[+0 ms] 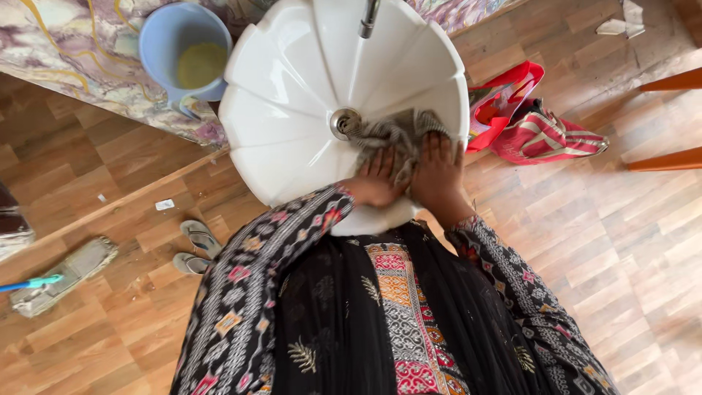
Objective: The person scrubs a white pedestal sink with a blue brush and water, then wipes the basin dry with a grey cloth. The task involves scrubbing the interior surface and the drain area, followed by drying the sink with a towel.
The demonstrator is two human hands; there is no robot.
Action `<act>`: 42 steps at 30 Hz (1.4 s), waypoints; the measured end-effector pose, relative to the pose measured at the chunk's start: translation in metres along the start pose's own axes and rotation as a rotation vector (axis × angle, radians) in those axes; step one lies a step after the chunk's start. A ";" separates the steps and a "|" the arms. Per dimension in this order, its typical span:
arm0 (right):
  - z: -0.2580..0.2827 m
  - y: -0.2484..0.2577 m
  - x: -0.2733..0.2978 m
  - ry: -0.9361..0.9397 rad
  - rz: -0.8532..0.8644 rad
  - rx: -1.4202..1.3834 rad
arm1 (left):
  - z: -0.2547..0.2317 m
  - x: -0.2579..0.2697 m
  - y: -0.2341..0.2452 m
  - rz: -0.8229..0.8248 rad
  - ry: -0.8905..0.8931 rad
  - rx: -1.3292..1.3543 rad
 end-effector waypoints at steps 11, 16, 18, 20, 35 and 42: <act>0.000 0.003 -0.128 0.184 -0.073 -0.020 | 0.147 -0.077 0.114 -0.288 0.043 -0.543; 0.057 0.015 -0.202 0.217 -0.020 -0.149 | 0.227 -0.073 0.178 -0.512 0.283 -0.814; 0.087 0.020 -0.224 0.200 0.042 -0.246 | 0.236 -0.053 0.190 -0.555 0.369 -0.927; 0.116 0.026 -0.236 0.172 0.034 -0.347 | 0.239 -0.034 0.199 -0.573 0.444 -0.880; 0.116 -0.015 -0.230 0.363 -0.002 -0.108 | 0.238 -0.065 0.174 -0.468 0.790 -1.118; 0.091 -0.055 -0.210 0.441 0.172 0.241 | 0.151 -0.030 0.109 -0.299 0.618 -0.917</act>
Point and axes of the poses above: each hand's wrist, its own x-axis away from the middle knuckle, its own y-axis out of the back of the hand, z = x × y, the point moved 6 cm from there along -x, towards the middle knuckle, and after that the axes turned 7 degrees about -x, right-handed, at the moved point
